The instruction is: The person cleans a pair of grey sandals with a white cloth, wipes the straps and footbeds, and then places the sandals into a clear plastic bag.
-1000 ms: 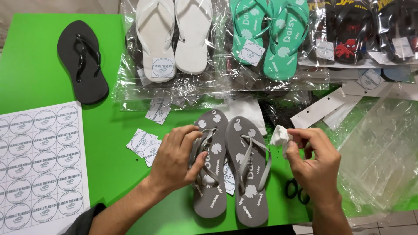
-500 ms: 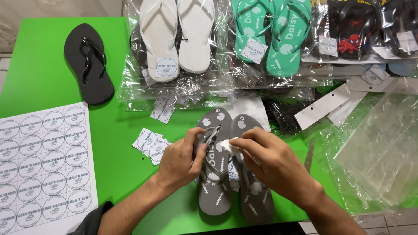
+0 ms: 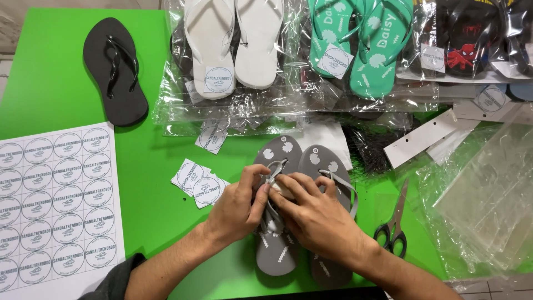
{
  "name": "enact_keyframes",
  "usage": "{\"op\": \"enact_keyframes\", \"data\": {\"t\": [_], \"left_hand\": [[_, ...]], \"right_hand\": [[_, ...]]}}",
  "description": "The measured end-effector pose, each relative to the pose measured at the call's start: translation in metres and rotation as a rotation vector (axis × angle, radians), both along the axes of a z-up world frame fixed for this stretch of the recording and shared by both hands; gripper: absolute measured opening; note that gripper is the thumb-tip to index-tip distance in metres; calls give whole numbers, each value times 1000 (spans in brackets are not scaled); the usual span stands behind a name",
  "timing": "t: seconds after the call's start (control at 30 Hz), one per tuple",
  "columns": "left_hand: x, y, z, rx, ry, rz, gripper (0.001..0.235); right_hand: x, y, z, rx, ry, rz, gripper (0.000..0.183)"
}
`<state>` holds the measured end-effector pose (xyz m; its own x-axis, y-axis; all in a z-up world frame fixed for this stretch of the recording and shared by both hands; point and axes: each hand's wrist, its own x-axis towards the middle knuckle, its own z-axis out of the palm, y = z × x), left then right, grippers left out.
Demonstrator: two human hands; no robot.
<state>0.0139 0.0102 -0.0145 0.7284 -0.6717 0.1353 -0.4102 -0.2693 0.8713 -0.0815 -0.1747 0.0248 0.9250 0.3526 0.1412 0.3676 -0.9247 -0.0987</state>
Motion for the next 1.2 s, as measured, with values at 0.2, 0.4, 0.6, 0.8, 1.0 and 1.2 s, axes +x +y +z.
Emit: {"op": "enact_keyframes", "data": {"t": [0.2, 0.4, 0.6, 0.8, 1.0, 1.2], "left_hand": [[-1, 1, 0, 17, -17, -13, 24], [-1, 2, 3, 45, 20, -10, 25], [-1, 1, -2, 61, 36, -22, 26], [-1, 4, -6, 40, -47, -26, 28], [2, 5, -8, 15, -69, -46, 28], [1, 4, -7, 8, -62, -49, 28]], "right_hand": [[-4, 7, -6, -11, 33, -156, 43], [-1, 15, 1, -25, 79, -297, 41], [-3, 17, 4, -33, 32, -351, 36], [3, -2, 0, -94, -7, -458, 50], [6, -6, 2, -32, -96, -417, 38], [9, -1, 1, 150, -167, -18, 15]]}}
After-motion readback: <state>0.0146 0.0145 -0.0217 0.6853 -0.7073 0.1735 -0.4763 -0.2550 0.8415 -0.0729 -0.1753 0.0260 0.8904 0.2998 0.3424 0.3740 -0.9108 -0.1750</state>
